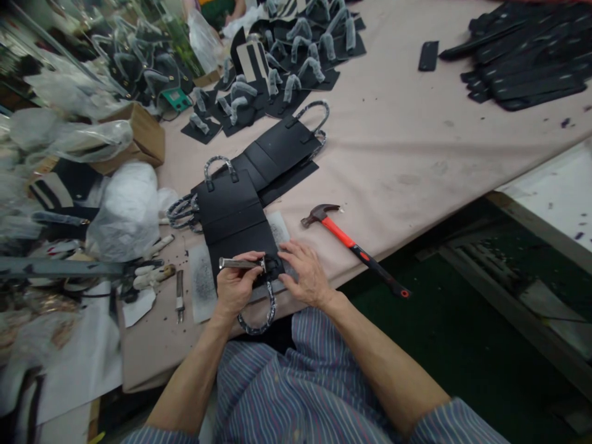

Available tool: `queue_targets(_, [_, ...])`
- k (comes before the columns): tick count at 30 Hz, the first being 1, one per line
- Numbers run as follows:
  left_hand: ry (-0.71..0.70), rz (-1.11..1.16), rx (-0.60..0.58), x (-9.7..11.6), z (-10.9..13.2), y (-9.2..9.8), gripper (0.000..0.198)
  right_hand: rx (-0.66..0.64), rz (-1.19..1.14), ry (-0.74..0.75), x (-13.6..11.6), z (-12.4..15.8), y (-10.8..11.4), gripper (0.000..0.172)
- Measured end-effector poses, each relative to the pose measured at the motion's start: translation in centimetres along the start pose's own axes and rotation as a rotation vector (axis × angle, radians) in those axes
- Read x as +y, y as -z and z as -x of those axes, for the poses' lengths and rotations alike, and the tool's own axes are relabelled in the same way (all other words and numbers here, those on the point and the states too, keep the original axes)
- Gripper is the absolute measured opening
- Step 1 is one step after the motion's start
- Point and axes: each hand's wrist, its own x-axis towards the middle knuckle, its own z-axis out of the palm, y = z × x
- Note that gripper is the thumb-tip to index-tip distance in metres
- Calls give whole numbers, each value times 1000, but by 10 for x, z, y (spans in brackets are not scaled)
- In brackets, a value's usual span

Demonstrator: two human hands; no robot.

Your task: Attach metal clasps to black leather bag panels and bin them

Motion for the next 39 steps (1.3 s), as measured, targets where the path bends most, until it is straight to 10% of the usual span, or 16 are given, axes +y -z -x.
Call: queue_targets(39, [-93, -226, 71, 6, 21, -6, 8, 18, -17, 3, -2, 0, 1, 46])
